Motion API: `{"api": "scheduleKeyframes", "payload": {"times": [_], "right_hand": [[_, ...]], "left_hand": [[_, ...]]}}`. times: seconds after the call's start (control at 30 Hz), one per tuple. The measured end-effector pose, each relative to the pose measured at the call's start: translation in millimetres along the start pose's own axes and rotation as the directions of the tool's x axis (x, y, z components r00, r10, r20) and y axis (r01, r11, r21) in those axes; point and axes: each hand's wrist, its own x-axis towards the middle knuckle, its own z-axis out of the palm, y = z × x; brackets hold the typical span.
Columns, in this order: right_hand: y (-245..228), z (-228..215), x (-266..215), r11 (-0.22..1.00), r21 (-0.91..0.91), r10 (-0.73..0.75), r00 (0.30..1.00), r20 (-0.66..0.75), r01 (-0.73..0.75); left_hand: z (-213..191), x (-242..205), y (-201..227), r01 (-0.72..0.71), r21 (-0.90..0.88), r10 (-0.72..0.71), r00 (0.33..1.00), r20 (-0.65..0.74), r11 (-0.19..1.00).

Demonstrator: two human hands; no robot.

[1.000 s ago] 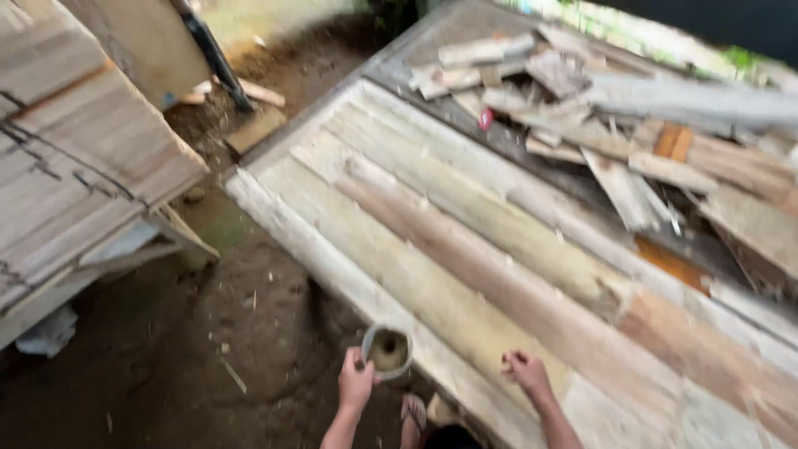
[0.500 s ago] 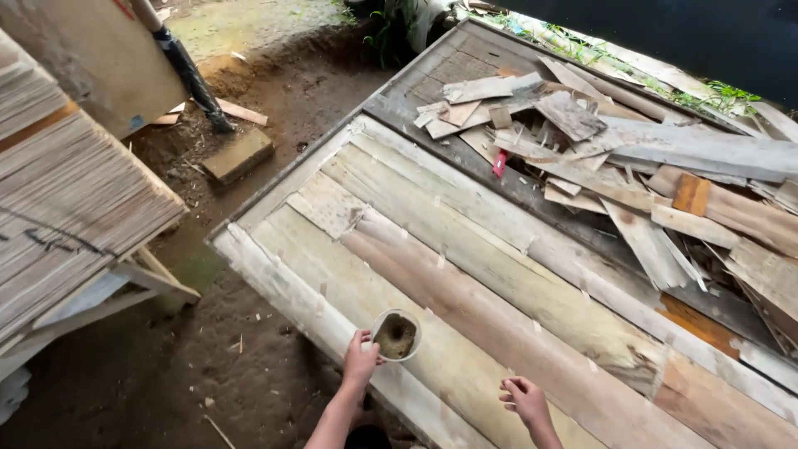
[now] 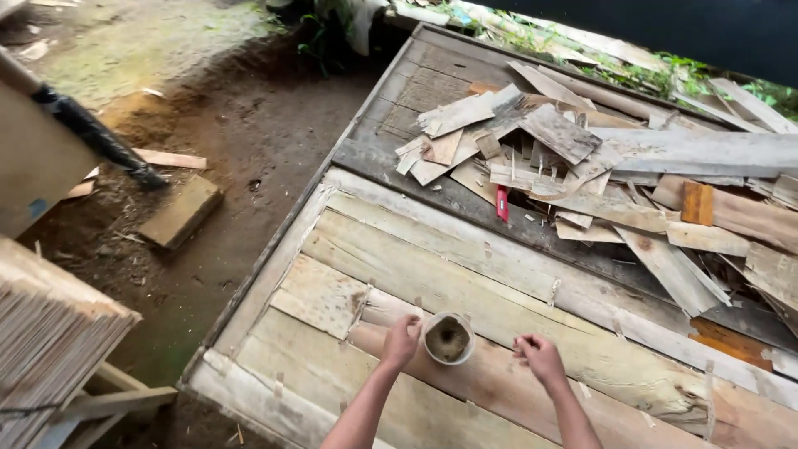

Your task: The person repeatedly dips a small wooden stick into a container of paste and applies it to the surface of a wooden board. The person moves along the board, applying the paste in small spots across the surface.

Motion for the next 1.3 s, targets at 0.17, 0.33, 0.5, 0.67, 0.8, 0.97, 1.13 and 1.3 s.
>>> {"api": "scheduleKeyframes", "payload": {"times": [0.17,0.33,0.5,0.67,0.8,0.97,1.13,1.3], "right_hand": [[-95,6,50,0.993,-0.065,-0.103,0.989,-0.108,0.096],[-195,13,117,0.985,-0.078,-0.167,0.968,-0.187,0.155],[-260,13,186,0.991,-0.046,-0.133,0.868,-0.479,0.126],[-210,-25,302,0.958,0.28,0.236,0.747,-0.621,-0.069],[-223,-30,308,0.813,0.581,0.368,0.803,-0.468,-0.033],[-229,-27,303,0.715,0.688,0.243,0.877,-0.414,0.126],[-236,-23,211,0.632,0.681,-0.032,0.89,-0.454,0.37],[-181,-1,83,0.769,0.471,-0.265,0.886,-0.38,0.433]], "left_hand": [[-26,38,-3,-0.303,0.435,0.3,0.951,0.079,0.848],[-33,97,18,-0.423,0.558,0.323,0.906,0.274,0.714],[-47,125,47,-0.384,0.686,0.065,0.894,0.442,0.618],[-61,114,94,-0.224,0.614,-0.07,0.906,0.417,0.757],[-59,118,93,-0.192,0.547,-0.064,0.908,0.414,0.815],[-61,117,90,-0.196,0.509,-0.034,0.912,0.408,0.838],[-60,120,76,-0.265,0.497,0.034,0.904,0.425,0.827],[-26,138,30,-0.252,0.424,0.153,0.955,0.255,0.87]]}}
